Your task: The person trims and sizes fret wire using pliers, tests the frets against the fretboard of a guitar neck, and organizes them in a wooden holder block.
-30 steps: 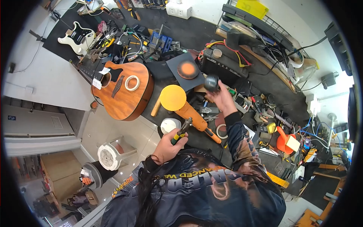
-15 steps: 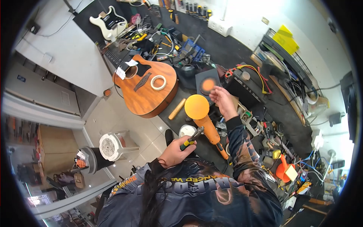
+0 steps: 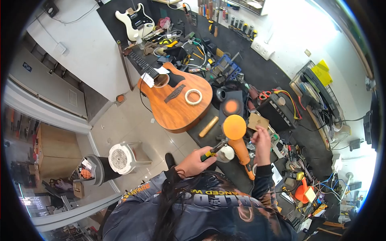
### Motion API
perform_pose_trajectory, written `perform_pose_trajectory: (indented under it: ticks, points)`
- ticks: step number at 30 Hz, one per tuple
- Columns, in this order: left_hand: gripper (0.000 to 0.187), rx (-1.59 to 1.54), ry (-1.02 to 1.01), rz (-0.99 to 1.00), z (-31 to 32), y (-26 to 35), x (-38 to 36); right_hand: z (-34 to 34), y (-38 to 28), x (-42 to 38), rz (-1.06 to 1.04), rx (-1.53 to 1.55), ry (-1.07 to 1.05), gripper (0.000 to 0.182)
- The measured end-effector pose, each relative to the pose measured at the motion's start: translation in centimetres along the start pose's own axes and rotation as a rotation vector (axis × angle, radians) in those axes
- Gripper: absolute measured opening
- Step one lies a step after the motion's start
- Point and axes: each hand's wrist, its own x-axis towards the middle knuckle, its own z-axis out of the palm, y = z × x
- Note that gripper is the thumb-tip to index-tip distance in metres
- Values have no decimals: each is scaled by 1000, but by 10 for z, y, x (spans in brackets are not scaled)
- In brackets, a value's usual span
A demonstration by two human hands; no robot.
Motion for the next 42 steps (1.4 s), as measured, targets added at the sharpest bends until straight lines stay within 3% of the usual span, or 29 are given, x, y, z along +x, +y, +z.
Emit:
perform_pose_trajectory:
  ticks: [2, 3, 8, 12, 19, 23, 25, 29, 33, 35, 38, 42]
  points:
    - [26, 73, -65, 84, -31, -4, -2, 32, -19, -19, -43, -21, 89, 25]
    - [27, 73, -110, 9, -50, -5, -5, 48, -20, -24, -103, -20, 108, 25]
    - [28, 71, -92, 85, -152, -18, -38, 163, -33, -42, -243, -49, 156, 27]
    - [27, 44, -23, -93, -232, -17, -70, 283, -30, -58, -324, -190, -23, 16]
    - [33, -76, 228, -65, -339, -29, -112, 452, -4, -94, -116, -306, -478, 15]
    - [39, -128, 355, -12, -377, -38, -114, 506, 7, -87, -53, -331, -664, 18]
    - [41, -140, 390, -119, -396, -41, -108, 530, 9, -75, -3, -430, -758, 19]
    - [45, -159, 399, -26, -434, -50, -76, 565, 22, -32, -83, -452, -875, 20]
    - [46, -31, 360, -96, -477, -41, -24, 593, 15, 14, -79, -448, -869, 21]
    - [46, -31, 325, -59, -490, -2, -2, 604, 6, 33, -75, -412, -866, 21]
    - [38, -35, 328, 74, -505, 8, 37, 613, -8, 58, -35, -391, -834, 19]
    - [37, -34, 271, 80, -515, 10, 76, 614, -18, 81, -118, -366, -757, 17]
